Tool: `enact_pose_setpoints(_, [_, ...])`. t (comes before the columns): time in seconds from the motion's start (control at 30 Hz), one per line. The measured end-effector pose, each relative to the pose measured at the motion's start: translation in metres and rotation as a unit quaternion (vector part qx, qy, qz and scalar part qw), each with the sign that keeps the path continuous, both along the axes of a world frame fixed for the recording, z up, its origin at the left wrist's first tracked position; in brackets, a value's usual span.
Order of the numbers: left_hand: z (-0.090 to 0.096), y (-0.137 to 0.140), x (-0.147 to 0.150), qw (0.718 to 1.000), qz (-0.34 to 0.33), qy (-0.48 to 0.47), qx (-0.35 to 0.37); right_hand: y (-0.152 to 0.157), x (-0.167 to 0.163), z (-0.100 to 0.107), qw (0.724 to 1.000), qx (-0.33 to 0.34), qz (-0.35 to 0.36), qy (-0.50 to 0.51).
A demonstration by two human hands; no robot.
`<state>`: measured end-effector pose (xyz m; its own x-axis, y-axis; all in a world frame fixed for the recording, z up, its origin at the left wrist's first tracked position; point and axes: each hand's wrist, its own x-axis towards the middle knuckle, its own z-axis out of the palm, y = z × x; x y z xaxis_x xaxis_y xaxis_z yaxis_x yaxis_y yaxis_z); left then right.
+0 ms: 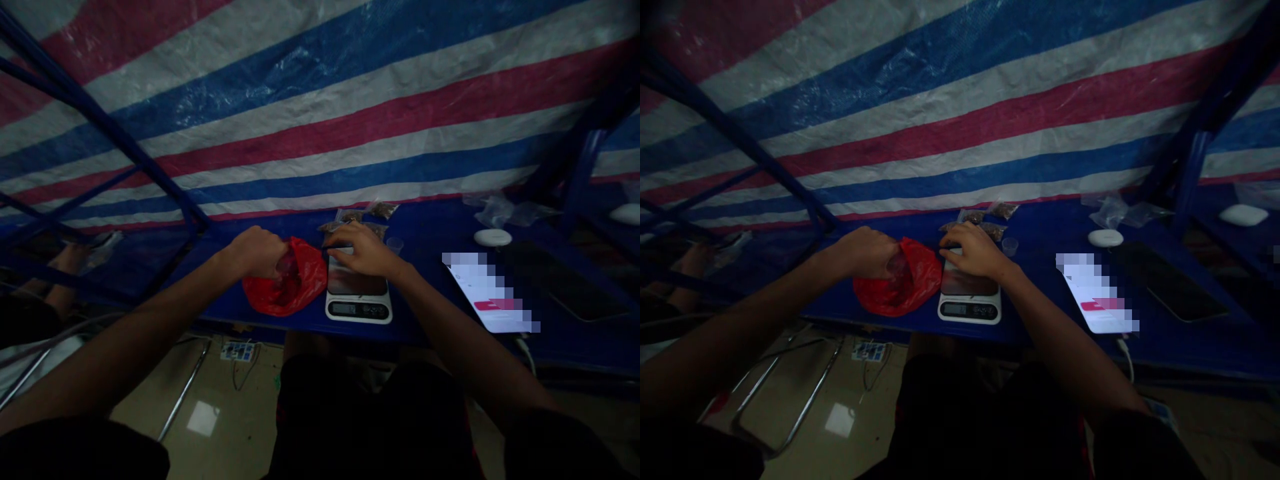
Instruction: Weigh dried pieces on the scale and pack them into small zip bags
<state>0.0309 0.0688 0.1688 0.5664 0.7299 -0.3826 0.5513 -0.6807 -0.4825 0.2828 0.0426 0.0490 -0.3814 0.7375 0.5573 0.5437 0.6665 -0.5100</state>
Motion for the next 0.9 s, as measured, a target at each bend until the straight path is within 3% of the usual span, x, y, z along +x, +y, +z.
enact_pose_setpoints(0.7, [0.002, -0.011, -0.006, 0.998, -0.053, 0.004, -0.017, 0.007, 0.003, -0.014, 0.999, 0.011, -0.025, 0.022])
enact_pose_setpoints(0.8, [0.005, -0.011, -0.014, 0.998, -0.03, -0.029, -0.04, 0.008, 0.005, -0.014, 0.998, 0.025, -0.04, 0.035])
enact_pose_setpoints(0.9, [0.011, -0.005, -0.032, 0.987, 0.013, -0.128, -0.1, 0.01, 0.007, -0.014, 0.995, 0.037, -0.07, 0.059])
